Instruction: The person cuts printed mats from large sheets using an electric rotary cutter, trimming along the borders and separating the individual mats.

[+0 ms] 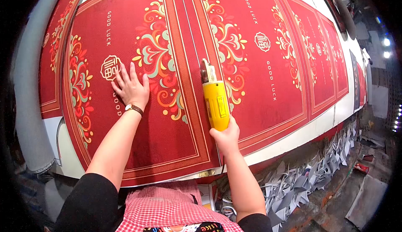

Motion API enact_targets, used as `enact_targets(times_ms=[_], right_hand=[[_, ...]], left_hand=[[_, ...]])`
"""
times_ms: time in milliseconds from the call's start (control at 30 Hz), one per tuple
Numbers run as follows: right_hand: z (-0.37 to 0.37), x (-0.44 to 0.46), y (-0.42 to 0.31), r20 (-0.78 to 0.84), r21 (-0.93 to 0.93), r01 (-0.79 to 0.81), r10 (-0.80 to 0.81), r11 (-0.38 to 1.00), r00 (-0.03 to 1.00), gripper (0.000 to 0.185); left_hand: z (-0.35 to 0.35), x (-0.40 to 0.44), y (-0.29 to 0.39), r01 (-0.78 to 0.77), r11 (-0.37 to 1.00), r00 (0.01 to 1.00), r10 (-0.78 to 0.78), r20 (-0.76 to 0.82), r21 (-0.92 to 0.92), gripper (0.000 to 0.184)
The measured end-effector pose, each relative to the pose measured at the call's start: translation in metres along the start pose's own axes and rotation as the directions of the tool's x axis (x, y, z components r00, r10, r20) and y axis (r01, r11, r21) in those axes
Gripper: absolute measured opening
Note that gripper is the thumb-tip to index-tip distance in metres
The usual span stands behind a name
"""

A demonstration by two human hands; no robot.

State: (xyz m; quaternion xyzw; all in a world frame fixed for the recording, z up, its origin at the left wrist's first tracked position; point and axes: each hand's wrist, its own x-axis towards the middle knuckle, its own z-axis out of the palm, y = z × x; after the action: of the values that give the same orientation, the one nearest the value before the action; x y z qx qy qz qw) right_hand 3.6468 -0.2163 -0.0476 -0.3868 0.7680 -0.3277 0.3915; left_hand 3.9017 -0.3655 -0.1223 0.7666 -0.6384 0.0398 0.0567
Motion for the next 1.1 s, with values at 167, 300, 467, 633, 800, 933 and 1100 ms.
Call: enact_targets(times_ms=[167,300,467,633,800,933,1100], right_hand=[[0.018,0.034,-0.008,-0.005,0.056,-0.026,0.026,0.998,1.000,0.045],[0.034,0.063,-0.030,0.020,0.241,-0.041,0.038,0.970,0.999,0.038],[0.044,0.105,-0.041,0.036,0.158,0.052,-0.058,0.986,0.998,0.037],[0.058,0.140,-0.063,0.028,0.210,0.063,-0.070,0.976,0.997,0.036],[0.074,0.178,-0.080,0.074,0.195,0.061,-0.077,0.979,0.994,0.035],[0.089,0.212,-0.088,0.067,0.291,0.045,-0.067,0.956,0.995,0.034],[0.104,0.252,-0.112,-0.006,0.201,0.112,-0.113,0.973,0.994,0.038]], left_hand=[[0.001,-0.001,0.000,-0.006,1.000,1.000,0.005,-0.014,-0.023,0.062],[-0.003,0.002,0.001,0.002,0.999,1.000,-0.002,0.000,-0.047,0.063],[-0.005,0.002,0.001,0.011,0.998,1.000,-0.010,0.019,-0.056,0.064],[-0.007,0.003,0.001,0.015,0.997,0.999,-0.012,0.039,-0.076,0.065],[-0.010,0.005,0.002,0.006,0.995,1.000,-0.005,0.013,-0.102,0.065],[-0.013,0.005,0.002,0.026,0.992,0.998,-0.018,0.062,-0.124,0.066],[-0.014,0.006,0.003,0.022,0.992,0.998,-0.014,0.061,-0.127,0.066]])
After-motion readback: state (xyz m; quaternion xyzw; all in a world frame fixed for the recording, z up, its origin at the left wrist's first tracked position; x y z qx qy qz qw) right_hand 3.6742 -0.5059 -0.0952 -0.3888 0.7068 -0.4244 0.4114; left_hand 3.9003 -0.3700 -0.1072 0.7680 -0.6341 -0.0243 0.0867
